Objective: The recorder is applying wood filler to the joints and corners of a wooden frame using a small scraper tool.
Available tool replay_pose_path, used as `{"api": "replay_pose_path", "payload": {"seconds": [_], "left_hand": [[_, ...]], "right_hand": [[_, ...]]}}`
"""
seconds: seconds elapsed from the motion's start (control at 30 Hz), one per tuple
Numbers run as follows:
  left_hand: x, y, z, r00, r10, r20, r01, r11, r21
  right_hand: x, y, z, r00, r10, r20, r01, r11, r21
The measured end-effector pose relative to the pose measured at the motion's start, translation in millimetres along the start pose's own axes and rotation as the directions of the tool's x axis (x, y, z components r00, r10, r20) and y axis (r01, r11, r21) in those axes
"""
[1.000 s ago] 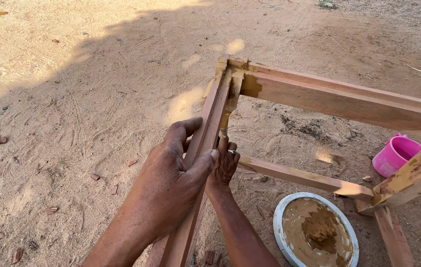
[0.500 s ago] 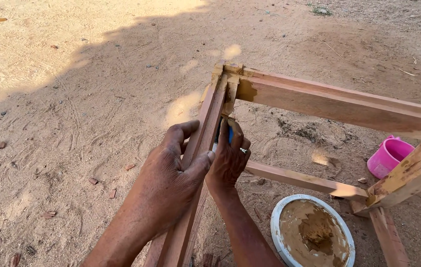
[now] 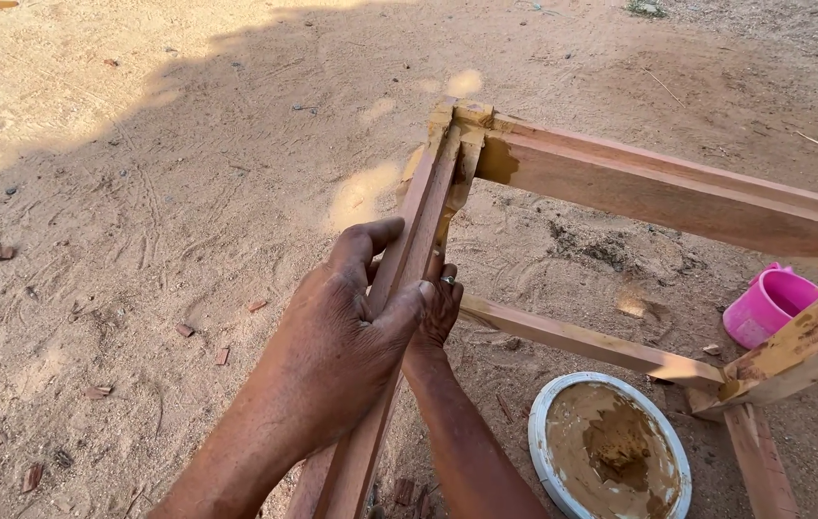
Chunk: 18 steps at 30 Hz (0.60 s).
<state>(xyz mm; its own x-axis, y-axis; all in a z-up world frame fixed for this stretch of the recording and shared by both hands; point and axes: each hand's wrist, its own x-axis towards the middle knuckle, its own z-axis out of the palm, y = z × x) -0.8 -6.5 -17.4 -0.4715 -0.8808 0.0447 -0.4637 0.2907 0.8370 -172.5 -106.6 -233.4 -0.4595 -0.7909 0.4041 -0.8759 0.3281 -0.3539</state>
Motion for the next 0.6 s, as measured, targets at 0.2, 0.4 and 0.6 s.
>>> {"api": "replay_pose_path", "payload": {"seconds": [0.2, 0.4, 0.6], "left_hand": [[-5, 24, -8, 0.99, -0.131, 0.046, 0.132, 0.991, -0.008], [-3, 16, -5, 0.998, -0.065, 0.018, 0.065, 0.998, -0.005], [-7, 26, -9, 0.99, -0.129, 0.053, 0.13, 0.991, -0.011]], "right_hand": [[-20, 18, -6, 0.995, -0.074, 0.065, 0.079, 0.994, -0.075], [-10, 51, -39, 0.936, -0.15, -0.318, 0.156, 0.988, -0.008], [22, 96, -30, 0.829, -0.208, -0.518, 0.396, 0.873, 0.283]]}}
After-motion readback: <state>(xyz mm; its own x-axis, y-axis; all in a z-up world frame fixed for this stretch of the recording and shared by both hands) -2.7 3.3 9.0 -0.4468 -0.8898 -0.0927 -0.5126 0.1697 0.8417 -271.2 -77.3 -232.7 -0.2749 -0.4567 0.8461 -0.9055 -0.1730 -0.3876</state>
